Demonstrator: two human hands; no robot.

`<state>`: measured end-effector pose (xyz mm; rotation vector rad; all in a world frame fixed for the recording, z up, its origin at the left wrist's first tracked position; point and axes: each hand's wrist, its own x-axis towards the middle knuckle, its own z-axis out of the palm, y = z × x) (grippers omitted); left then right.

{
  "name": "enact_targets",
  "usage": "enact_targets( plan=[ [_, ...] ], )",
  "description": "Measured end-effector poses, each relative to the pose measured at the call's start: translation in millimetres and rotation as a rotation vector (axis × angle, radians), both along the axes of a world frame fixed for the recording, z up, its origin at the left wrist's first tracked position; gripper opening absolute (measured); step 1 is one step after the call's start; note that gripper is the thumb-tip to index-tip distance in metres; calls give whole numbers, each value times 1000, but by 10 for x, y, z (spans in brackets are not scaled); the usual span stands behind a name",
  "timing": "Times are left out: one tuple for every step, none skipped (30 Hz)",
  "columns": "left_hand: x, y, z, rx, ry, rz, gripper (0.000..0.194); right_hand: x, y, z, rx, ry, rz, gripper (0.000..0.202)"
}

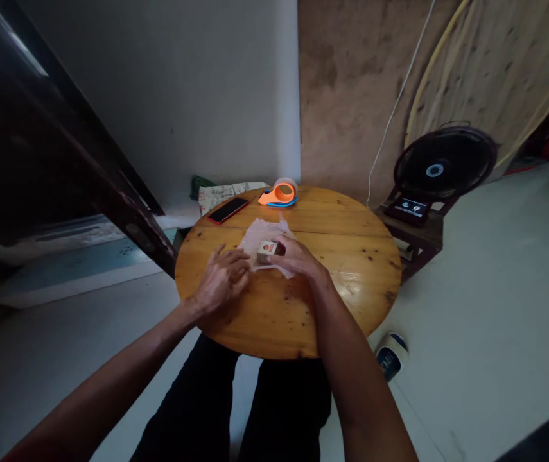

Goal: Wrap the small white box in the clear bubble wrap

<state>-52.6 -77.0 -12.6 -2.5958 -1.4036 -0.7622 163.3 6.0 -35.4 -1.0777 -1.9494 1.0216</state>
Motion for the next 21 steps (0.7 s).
enact_targets(
  plan=[
    [16, 67, 44, -4, -36, 28, 15, 11, 5, 18, -35, 23, -8, 43],
    [36, 142, 87, -17, -66, 57, 15, 26, 11, 39, -60, 53, -16, 41],
    [58, 222, 128, -43, -82, 78, 15, 45, 16, 64, -77, 96, -26, 39],
    [80, 304, 162, -69, -92, 93, 15, 67, 20, 91, -91, 146, -33, 40],
    [102, 387, 189, -92, -100, 107, 15, 91, 20, 119, -100, 197, -39, 43],
    [122, 469, 207, -108, -107, 117, 16, 115, 18, 146, -108, 238, -46, 47],
    [141, 546, 218, -126, -108, 121, 16, 136, 13, 168, -115, 261, -53, 48],
    [159, 620, 222, -147, -103, 123, 17, 152, 7, 183, -121, 262, -56, 47],
    [175, 688, 220, -171, -93, 123, 18, 159, 3, 188, -126, 246, -57, 45],
    [189, 752, 214, -196, -79, 122, 19, 156, 3, 182, -131, 223, -62, 43],
    [202, 813, 202, -220, -68, 123, 20, 144, 9, 164, -142, 199, -77, 42],
    [211, 870, 186, -247, -65, 122, 21, 124, 22, 135, -159, 175, -103, 41],
    [217, 924, 165, -277, -76, 121, 21, 101, 40, 98, -173, 155, -141, 37],
    [219, 975, 141, -313, -100, 115, 21, 76, 63, 56, -181, 139, -186, 32],
    [216, 1021, 114, -353, -135, 108, 20, 55, 88, 15, -178, 125, -229, 27],
    [210, 1061, 86, -396, -177, 99, 20, 39, 111, -23, -169, 114, -264, 24],
    [200, 1092, 58, -436, -223, 84, 19, 29, 130, -53, -158, 108, -290, 22],
    [189, 1114, 31, -470, -272, 68, 20, 24, 144, -74, -152, 108, -305, 21],
    [177, 1127, 7, -495, -321, 54, 22, 23, 151, -85, -151, 109, -313, 21],
    [167, 1132, -15, -512, -370, 39, 25, 23, 151, -87, -154, 108, -318, 21],
    [160, 1131, -35, -528, -417, 27, 29, 23, 147, -82, -158, 104, -318, 21]
  ],
)
